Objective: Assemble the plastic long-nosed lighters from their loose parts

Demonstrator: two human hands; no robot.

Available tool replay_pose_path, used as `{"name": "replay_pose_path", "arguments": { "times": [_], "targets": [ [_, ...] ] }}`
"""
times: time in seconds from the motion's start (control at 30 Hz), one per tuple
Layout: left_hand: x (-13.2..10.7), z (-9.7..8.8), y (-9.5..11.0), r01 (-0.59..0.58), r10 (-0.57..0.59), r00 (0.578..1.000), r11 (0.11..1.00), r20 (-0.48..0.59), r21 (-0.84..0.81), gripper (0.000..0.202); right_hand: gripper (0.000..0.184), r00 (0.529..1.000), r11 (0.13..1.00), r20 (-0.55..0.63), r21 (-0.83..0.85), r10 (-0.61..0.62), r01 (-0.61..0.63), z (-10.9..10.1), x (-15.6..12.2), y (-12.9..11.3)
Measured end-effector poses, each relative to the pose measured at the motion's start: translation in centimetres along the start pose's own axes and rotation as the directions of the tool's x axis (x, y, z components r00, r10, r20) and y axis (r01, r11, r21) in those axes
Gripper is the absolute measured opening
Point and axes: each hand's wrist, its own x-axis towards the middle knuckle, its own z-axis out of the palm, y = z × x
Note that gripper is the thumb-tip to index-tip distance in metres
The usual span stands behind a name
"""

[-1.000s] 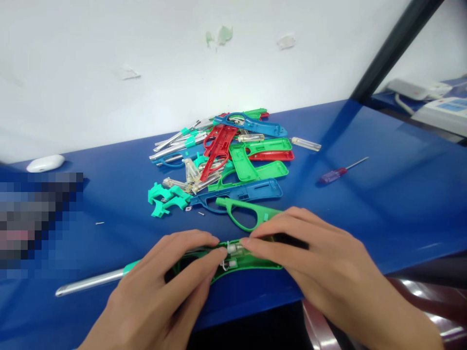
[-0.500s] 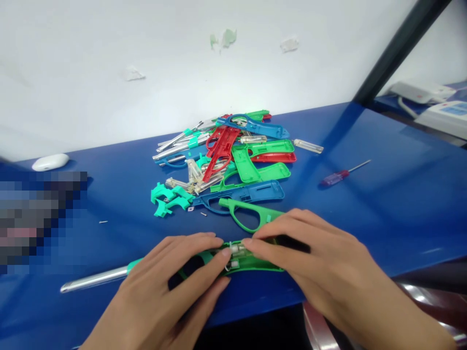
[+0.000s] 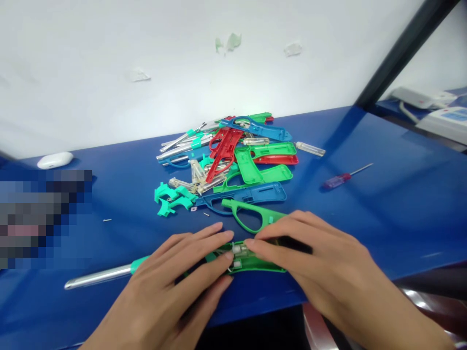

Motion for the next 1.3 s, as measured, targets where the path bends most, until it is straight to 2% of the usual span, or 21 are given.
{"name": "replay_pose_path", "arguments": {
  "times": [0.13,0.3,0.67,0.83,1.03,1.3],
  "targets": [
    [0.71,-0.12,0.04,-0.012,0.016,0.999,0.996,0.039,-0.093,0.024,0.037,1.000,1.000,-0.022,0.008,0.005,-0.005,0.05,-0.03,0.03],
    [0.56,-0.18,-0.12,-0.032,0.044,0.994,0.992,0.099,-0.119,0.030,0.040,1.000,1.000,-0.014,0.011,-0.003,0.003,0.08,-0.10,0.05],
    [0.93,-0.63,0.29,-0.036,0.043,0.979,0.999,0.197,-0.039,0.036,0.042,1.000,1.000,0.012,0.006,-0.012,0.012,-0.13,-0.09,0.11],
    [0.64,-0.39,0.13,-0.064,0.062,0.974,0.998,0.216,0.000,0.040,0.048,0.999,1.000,-0.033,-0.011,-0.005,0.005,0.06,0.19,-0.03],
    [0.79,-0.36,0.08,-0.103,0.101,0.970,0.995,0.222,-0.004,0.040,0.045,1.000,1.000,-0.012,-0.022,0.011,-0.011,0.13,-0.10,-0.09],
    [0.57,-0.07,0.06,-0.041,0.047,0.991,0.998,0.122,-0.047,0.029,0.044,1.000,0.999,-0.020,0.045,0.009,-0.008,-0.04,0.23,0.07]
  ]
}}
